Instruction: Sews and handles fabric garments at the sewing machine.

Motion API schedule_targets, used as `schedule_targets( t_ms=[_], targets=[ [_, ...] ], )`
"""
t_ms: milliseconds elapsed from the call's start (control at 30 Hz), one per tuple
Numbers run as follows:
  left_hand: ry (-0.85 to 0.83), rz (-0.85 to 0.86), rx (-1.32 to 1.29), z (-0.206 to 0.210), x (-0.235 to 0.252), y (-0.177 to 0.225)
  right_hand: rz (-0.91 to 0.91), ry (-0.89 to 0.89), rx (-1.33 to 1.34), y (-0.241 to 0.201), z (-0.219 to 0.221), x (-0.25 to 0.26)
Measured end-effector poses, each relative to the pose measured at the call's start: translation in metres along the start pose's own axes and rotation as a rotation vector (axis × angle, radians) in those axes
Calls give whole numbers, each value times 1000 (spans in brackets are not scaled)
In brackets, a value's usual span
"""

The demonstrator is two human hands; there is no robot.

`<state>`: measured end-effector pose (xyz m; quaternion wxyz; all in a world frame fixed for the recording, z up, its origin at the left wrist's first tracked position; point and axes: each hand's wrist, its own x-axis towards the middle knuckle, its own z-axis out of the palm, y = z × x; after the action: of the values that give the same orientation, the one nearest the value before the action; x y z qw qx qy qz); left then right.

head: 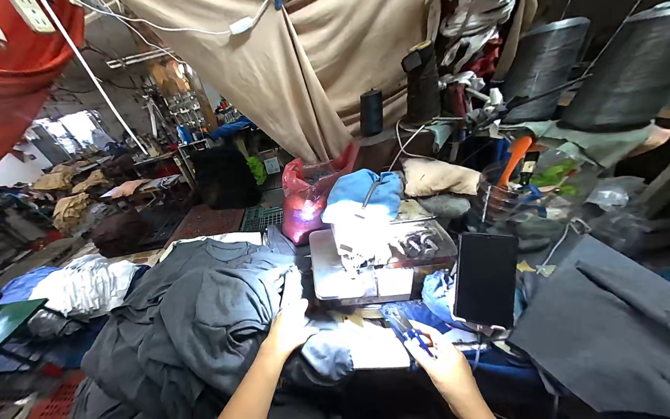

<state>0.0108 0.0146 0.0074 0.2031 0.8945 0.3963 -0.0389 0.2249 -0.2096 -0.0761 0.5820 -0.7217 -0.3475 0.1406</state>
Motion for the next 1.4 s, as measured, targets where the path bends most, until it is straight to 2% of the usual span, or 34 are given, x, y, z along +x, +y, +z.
schedule_targets(
  t_ms=[67,167,233,333,400,500,633,767,867,967,1033,1100,1167,1267,1400],
  targets=[
    [52,77,-6,11,-14,-16,-64,34,-133,-5,-3,3],
    [392,231,-77,27,-42,-43,-201,91,-344,-8,-5,11],
    [465,234,-79,34,-59,-59,-245,93,-415,-7,-6,17],
    [317,219,-72,33,-70,-70,-282,84,-442,-4,-3,24],
    [237,191,-86,21,-69,-65,-241,32,-453,-2,-1,26],
    [298,145,-146,-5,-53,-43,-200,1,-477,1,2,28],
    [396,30,-201,-31,-4,-9,-170,8,-482,0,2,29],
    [265,-266,-105,-40,43,14,-178,19,-494,2,4,28],
    [195,-382,-73,-45,60,19,-207,27,-494,5,4,25],
    [119,-383,-2,-49,67,14,-213,25,-494,7,4,25],
    [111,-380,-43,-57,63,11,-191,9,-440,3,1,26],
    [202,-305,-206,-65,65,-3,-208,42,-346,-8,2,29],
    [333,-156,-458,-68,69,-21,-239,52,-262,-27,9,30],
    [365,-50,-696,-80,65,-27,-270,-25,-174,-65,25,34],
    [320,-108,-395,-72,72,-18,-256,-116,-85,-92,54,38]
  ],
)
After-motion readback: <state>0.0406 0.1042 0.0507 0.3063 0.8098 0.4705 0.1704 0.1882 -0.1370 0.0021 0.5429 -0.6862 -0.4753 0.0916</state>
